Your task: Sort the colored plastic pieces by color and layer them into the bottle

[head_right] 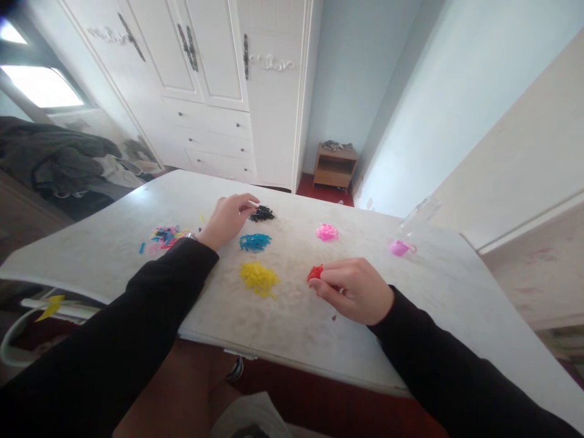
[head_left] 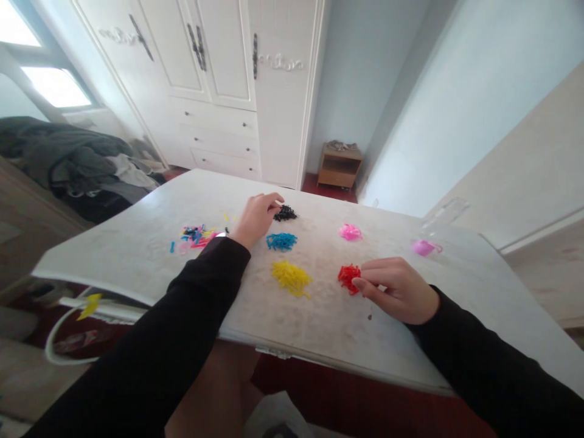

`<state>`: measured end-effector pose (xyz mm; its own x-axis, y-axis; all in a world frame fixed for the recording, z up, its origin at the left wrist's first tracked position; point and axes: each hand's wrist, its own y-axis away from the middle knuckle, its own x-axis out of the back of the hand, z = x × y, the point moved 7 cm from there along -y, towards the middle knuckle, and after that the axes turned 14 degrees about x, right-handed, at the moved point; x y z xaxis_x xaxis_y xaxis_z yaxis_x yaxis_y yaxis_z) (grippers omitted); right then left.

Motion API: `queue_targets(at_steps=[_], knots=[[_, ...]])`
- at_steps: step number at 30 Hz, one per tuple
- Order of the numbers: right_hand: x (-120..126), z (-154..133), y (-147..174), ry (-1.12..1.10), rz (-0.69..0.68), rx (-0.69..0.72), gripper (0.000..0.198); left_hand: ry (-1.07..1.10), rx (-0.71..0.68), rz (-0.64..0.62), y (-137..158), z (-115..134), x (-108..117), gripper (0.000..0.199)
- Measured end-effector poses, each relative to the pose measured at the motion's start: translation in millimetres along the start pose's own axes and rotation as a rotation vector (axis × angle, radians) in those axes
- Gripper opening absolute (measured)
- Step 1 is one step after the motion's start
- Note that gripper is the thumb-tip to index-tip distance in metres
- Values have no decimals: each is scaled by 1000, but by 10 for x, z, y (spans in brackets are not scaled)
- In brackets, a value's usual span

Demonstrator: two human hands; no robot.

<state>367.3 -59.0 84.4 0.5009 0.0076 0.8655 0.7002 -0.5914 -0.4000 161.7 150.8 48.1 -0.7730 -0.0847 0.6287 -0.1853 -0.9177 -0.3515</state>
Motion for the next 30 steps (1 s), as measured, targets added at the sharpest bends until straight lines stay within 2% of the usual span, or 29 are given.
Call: queue_targets(at_steps=[6,10,13,16,23,27,30], knots=[[-43,-61,1,43,-19,37,45,21,-7,-24,93,-15,4,29],[-54,-52,-7,47,8,37,34,212,44,13,164,34,66,26],[-49,-64,-38,38,60,32,23,462,83,-107,259,132,-3,23],[-48,-95,-80,40,113,42,10,601,76,-251,355,272,-96,24],[-99,-57,-105,186,125,-4,34,749,-8,-449,492,510,-232,14],[-179,-10,-119,216,60,-40,40,714,-102,-548,629,681,-289,18],[-229,-6,-142,205,21,-42,45,645,-151,-570,718,781,-288,20]])
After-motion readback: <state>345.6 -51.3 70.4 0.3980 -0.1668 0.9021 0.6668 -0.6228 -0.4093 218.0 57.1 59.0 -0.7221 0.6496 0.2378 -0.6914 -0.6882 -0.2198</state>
